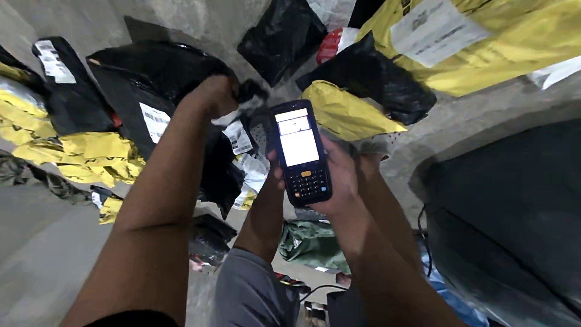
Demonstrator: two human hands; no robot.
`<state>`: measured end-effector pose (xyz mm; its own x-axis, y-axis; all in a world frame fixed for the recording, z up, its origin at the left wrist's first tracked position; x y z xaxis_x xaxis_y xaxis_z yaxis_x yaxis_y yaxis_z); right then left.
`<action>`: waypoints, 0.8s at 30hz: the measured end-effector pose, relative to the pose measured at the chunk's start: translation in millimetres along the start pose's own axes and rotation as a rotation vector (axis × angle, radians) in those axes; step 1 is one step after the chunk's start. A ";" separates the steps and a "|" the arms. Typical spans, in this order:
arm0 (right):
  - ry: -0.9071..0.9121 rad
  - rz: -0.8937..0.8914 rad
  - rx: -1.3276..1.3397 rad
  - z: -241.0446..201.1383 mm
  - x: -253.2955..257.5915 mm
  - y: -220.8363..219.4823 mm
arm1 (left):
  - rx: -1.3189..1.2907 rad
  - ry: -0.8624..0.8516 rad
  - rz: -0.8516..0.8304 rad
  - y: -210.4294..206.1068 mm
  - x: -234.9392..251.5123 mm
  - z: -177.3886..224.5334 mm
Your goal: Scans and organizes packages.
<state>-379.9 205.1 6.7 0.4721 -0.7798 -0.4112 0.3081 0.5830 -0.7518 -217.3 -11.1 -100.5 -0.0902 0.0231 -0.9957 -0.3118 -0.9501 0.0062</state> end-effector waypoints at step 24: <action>-0.022 0.117 0.019 -4.3 5.1 7.6 | -1.158 -0.282 0.441 18.4 67.1 -3.0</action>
<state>-378.7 204.6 -3.3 0.5235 -0.7014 -0.4838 0.2656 0.6739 -0.6894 -226.2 -27.9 -167.4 -0.2175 -0.4333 -0.8746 0.7886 -0.6061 0.1042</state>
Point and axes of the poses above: each hand's wrist, its own x-axis towards the middle knuckle, its own y-axis out of the back of the hand, z = x × y, the point moved 5 cm from there along x, towards the middle knuckle, and after that the axes turned 12 degrees about -z, right-handed, at the moved point
